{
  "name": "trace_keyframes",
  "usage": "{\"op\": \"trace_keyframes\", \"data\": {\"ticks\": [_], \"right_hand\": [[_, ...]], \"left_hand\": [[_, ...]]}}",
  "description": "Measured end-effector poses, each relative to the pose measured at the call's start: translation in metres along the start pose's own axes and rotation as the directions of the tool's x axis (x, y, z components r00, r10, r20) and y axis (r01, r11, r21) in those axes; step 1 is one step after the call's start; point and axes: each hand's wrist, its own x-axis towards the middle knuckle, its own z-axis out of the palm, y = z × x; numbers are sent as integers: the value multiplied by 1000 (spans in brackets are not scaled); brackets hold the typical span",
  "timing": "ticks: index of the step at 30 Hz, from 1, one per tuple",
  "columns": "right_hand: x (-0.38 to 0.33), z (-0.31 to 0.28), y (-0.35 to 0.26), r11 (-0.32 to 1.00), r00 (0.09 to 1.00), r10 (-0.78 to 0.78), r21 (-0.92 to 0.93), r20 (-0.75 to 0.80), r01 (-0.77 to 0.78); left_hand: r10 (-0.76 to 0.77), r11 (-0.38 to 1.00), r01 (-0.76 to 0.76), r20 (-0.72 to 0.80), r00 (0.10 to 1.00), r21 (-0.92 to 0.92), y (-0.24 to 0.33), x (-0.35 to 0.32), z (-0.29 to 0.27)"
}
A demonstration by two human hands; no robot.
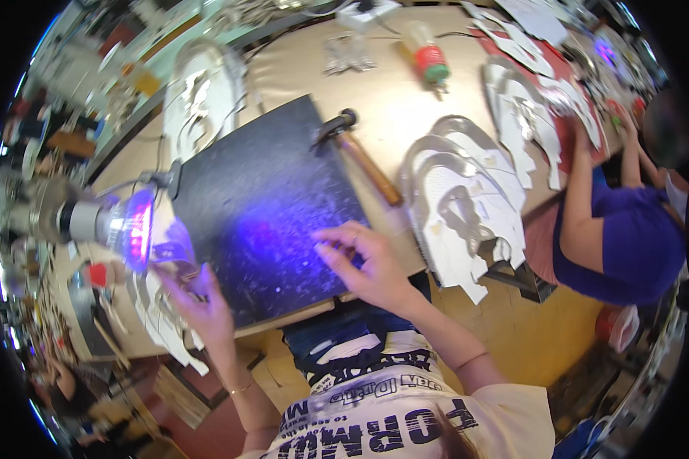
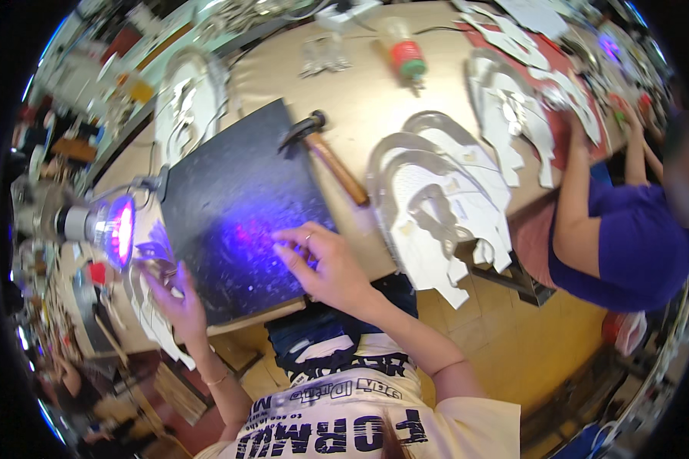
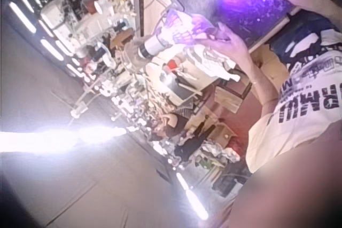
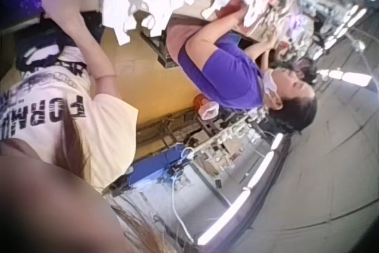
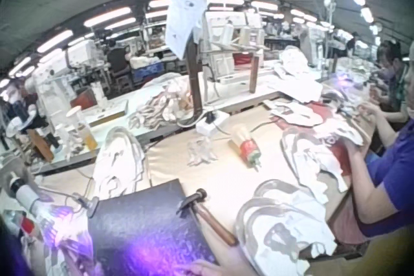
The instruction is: The person assembles white decorative cutouts by applying adhesive and pressing pieces together under a UV lamp. They handle multiple cutout pieces, apply glue, and position them for curing, then move finished pieces aside.
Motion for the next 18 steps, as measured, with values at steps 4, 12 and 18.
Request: {"op": "trace_keyframes", "data": {"ticks": [4, 12, 18], "right_hand": [[-14, 0, 8, 983, 989, -139, -127, -52, 132], [-25, -15, -3, 899, 956, -292, -348, -22, 266], [-20, -96, -6, 871, 888, -254, -489, -383, 38]], "left_hand": [[-85, 879, 30, 94, 992, 475, -18, -2, -3], [61, 922, -238, 489, 870, 307, 32, -30, 39], [95, 863, -317, 490, 867, 393, 41, -23, 75]]}}
